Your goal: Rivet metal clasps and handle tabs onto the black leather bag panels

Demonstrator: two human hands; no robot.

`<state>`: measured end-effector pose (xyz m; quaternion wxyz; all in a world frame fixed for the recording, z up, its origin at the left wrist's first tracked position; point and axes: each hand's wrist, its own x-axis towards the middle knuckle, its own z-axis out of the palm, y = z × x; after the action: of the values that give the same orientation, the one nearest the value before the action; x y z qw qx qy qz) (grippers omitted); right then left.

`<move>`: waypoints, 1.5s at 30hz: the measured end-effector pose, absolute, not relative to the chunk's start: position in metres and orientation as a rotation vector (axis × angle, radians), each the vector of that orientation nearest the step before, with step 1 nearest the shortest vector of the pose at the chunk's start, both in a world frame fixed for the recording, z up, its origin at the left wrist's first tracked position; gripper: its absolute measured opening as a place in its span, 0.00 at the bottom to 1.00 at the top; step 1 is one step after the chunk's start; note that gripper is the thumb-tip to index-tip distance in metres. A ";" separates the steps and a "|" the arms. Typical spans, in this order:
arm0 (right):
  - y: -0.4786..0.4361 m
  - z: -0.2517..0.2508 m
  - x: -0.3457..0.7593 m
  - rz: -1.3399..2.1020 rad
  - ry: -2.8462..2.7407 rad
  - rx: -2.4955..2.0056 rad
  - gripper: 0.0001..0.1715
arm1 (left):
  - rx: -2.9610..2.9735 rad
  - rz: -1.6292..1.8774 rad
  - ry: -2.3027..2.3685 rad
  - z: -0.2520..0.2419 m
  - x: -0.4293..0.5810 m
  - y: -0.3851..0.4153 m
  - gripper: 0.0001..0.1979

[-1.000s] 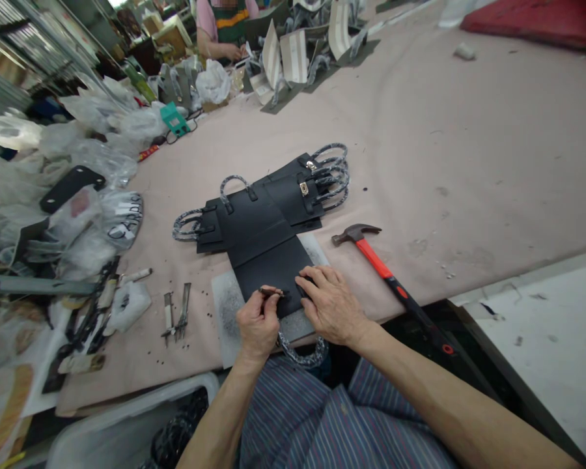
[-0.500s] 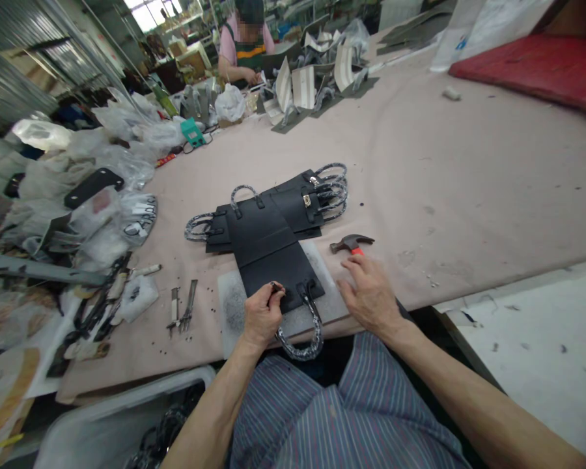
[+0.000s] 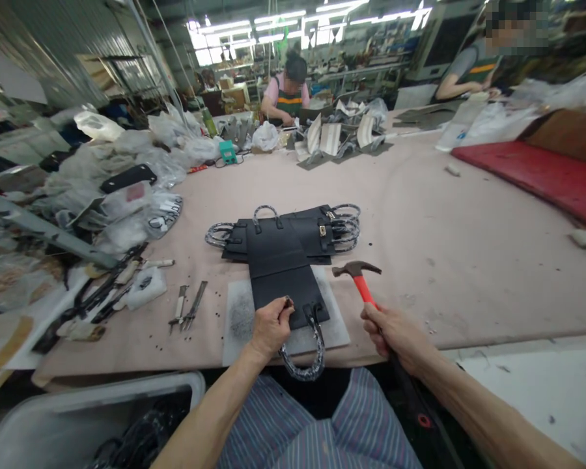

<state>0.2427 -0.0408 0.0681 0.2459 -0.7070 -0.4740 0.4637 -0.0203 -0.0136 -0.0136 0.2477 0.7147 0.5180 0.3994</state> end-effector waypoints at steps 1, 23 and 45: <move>-0.044 0.078 0.234 1.172 -1.370 -1.869 0.18 | 1.951 1.091 1.406 -0.014 -0.020 -0.014 0.06; -0.055 0.135 0.202 0.213 -2.245 -1.617 0.18 | 2.015 1.062 1.411 -0.016 -0.023 -0.014 0.07; -0.034 0.012 0.267 0.241 -2.027 -2.138 0.21 | 1.980 1.149 1.437 -0.015 -0.017 -0.019 0.10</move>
<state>0.2672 -0.0344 0.0123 0.0927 -0.7201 -0.6828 0.0812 -0.0170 -0.0189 -0.0146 0.2177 0.7150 0.5188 0.4149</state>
